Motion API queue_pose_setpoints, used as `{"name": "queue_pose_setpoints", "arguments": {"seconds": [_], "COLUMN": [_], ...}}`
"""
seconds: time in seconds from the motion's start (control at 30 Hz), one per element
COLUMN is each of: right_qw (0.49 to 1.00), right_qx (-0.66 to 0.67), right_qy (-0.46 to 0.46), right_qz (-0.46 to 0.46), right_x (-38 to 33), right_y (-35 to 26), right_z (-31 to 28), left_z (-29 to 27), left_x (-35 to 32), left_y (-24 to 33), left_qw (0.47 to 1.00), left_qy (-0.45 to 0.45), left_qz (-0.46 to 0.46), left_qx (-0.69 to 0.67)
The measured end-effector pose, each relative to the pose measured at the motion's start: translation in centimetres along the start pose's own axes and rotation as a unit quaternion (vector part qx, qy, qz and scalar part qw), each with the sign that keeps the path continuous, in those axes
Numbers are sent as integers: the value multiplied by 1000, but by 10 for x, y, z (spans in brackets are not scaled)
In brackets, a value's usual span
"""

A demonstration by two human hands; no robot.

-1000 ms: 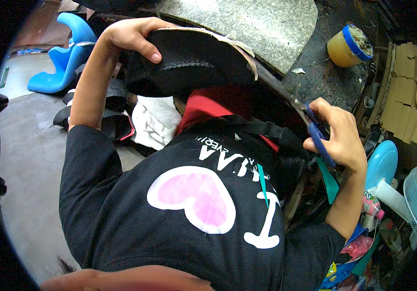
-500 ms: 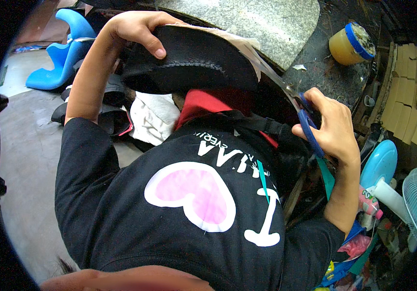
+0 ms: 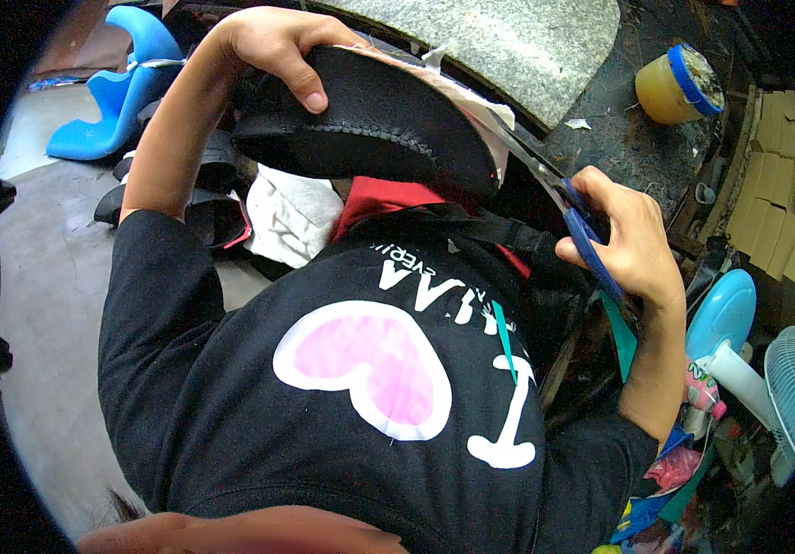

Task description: The person inserts a white fabric liner into a black shoe, trims the excess with scissors, and repeats the process on a second shoe. The person handles the shoes and scissors throughout the clip.

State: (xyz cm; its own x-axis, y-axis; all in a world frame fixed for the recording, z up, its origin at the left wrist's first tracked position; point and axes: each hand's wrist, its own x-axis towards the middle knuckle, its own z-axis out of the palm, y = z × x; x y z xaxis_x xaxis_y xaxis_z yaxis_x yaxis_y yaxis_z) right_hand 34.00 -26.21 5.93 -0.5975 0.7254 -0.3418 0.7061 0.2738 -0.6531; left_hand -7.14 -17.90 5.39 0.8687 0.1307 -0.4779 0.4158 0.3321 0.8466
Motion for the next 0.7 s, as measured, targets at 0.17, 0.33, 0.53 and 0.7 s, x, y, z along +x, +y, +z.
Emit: {"name": "queue_pose_setpoints", "arguments": {"seconds": [0.17, 0.33, 0.53, 0.7], "right_qw": [999, 996, 998, 1000], "right_qx": [40, 86, 53, 7], "right_qy": [-5, -9, 10, -2], "right_qz": [-5, -18, -17, 10], "right_x": [3, 5, 9, 7], "right_y": [12, 14, 3, -12], "right_z": [3, 13, 12, 7], "left_z": [6, 8, 6, 4], "left_x": [-7, -4, 6, 8], "left_y": [4, 1, 1, -3], "left_qw": [998, 999, 999, 999], "left_qy": [34, 39, 0, -8], "left_qz": [44, 37, 38, 48], "left_qx": [-5, 0, 20, 25]}}
